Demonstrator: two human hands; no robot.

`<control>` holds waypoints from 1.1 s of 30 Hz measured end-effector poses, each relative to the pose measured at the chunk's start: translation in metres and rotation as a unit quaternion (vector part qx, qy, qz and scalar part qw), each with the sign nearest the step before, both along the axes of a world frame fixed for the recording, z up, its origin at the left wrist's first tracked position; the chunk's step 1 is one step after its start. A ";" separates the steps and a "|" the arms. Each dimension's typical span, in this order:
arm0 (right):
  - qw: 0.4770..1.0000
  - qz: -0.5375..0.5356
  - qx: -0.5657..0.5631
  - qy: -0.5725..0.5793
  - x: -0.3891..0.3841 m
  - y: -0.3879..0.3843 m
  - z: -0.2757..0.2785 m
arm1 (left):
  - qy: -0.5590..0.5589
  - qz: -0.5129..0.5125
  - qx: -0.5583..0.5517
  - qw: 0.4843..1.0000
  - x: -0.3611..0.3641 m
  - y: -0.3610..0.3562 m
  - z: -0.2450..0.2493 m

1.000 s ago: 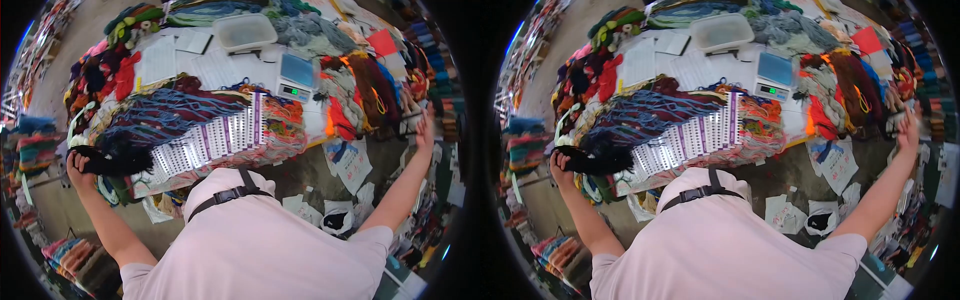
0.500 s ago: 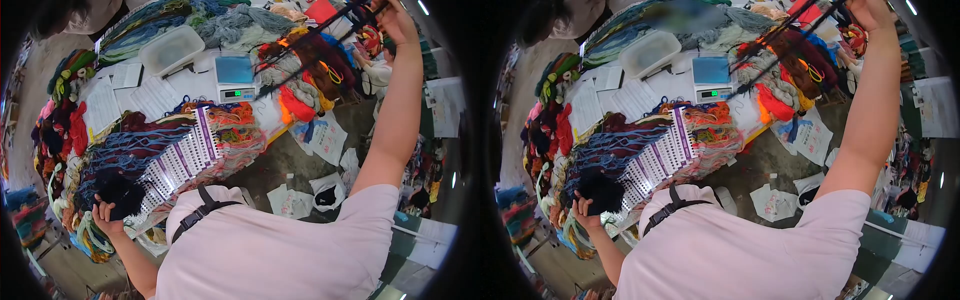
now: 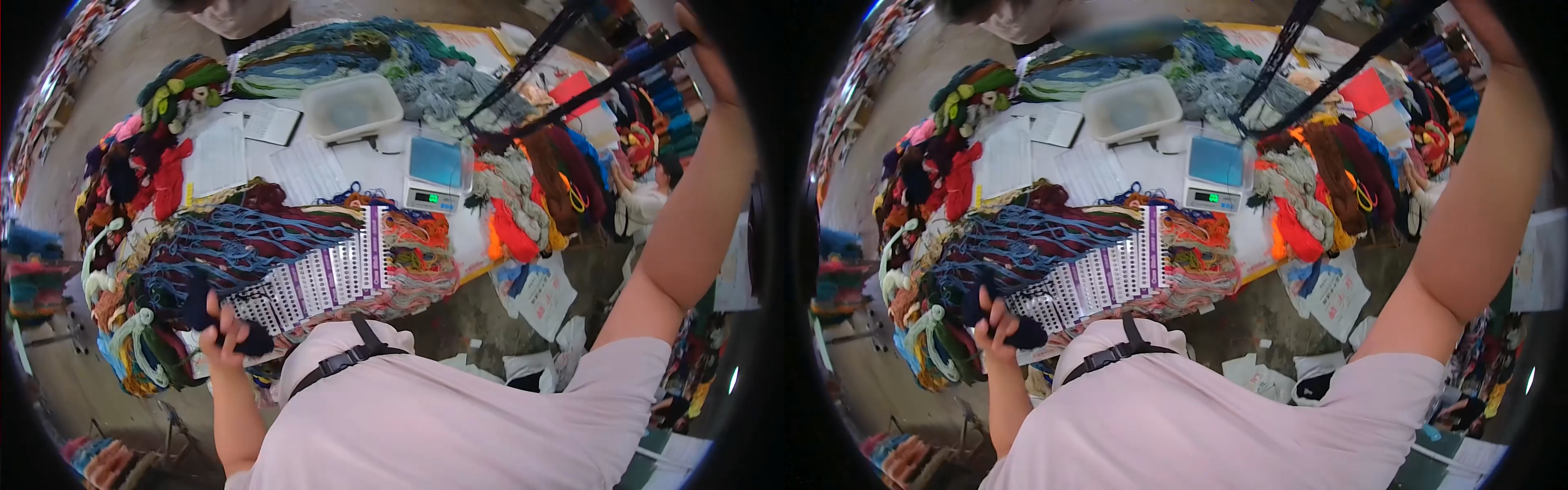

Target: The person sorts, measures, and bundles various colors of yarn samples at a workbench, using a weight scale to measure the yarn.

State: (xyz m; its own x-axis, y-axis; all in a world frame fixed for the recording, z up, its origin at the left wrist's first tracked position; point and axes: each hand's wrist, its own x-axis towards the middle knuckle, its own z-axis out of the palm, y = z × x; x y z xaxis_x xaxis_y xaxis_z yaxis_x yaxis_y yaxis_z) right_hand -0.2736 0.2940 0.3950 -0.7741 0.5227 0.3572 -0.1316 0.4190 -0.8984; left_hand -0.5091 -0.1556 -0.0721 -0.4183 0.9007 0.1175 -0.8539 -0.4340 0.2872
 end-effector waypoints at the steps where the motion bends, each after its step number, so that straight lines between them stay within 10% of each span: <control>1: 0.999 0.032 -0.004 -0.011 -0.006 -0.007 0.014 | 0.009 0.025 -0.079 0.997 -0.005 0.017 0.018; 12: 0.969 0.222 -0.088 -0.067 -0.093 -0.116 0.126 | 0.191 -0.103 -0.146 0.965 0.018 0.173 -0.020; 16: 0.961 0.239 -0.117 -0.077 -0.086 -0.127 0.151 | 0.247 -0.201 -0.183 0.930 0.010 0.126 0.027; 19: 0.972 0.193 -0.132 -0.040 -0.063 -0.112 0.153 | 0.092 -0.203 -0.156 0.962 -0.018 0.074 -0.013; 26: 1.000 0.007 -0.011 -0.015 0.020 -0.024 0.145 | -0.023 0.098 0.026 0.995 -0.088 -0.025 -0.025; 33: 0.995 -0.043 0.030 -0.083 0.053 0.032 0.126 | 0.079 0.069 -0.006 0.995 -0.081 0.035 0.035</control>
State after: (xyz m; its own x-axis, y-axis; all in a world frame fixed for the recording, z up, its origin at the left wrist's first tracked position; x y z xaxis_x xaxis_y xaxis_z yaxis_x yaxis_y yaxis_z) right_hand -0.2204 0.3257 0.5213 -0.7784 0.5709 0.2611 0.0548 0.4761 -0.8777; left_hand -0.5900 -0.1207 -0.0375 -0.5150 0.8379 0.1806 -0.7309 -0.5394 0.4183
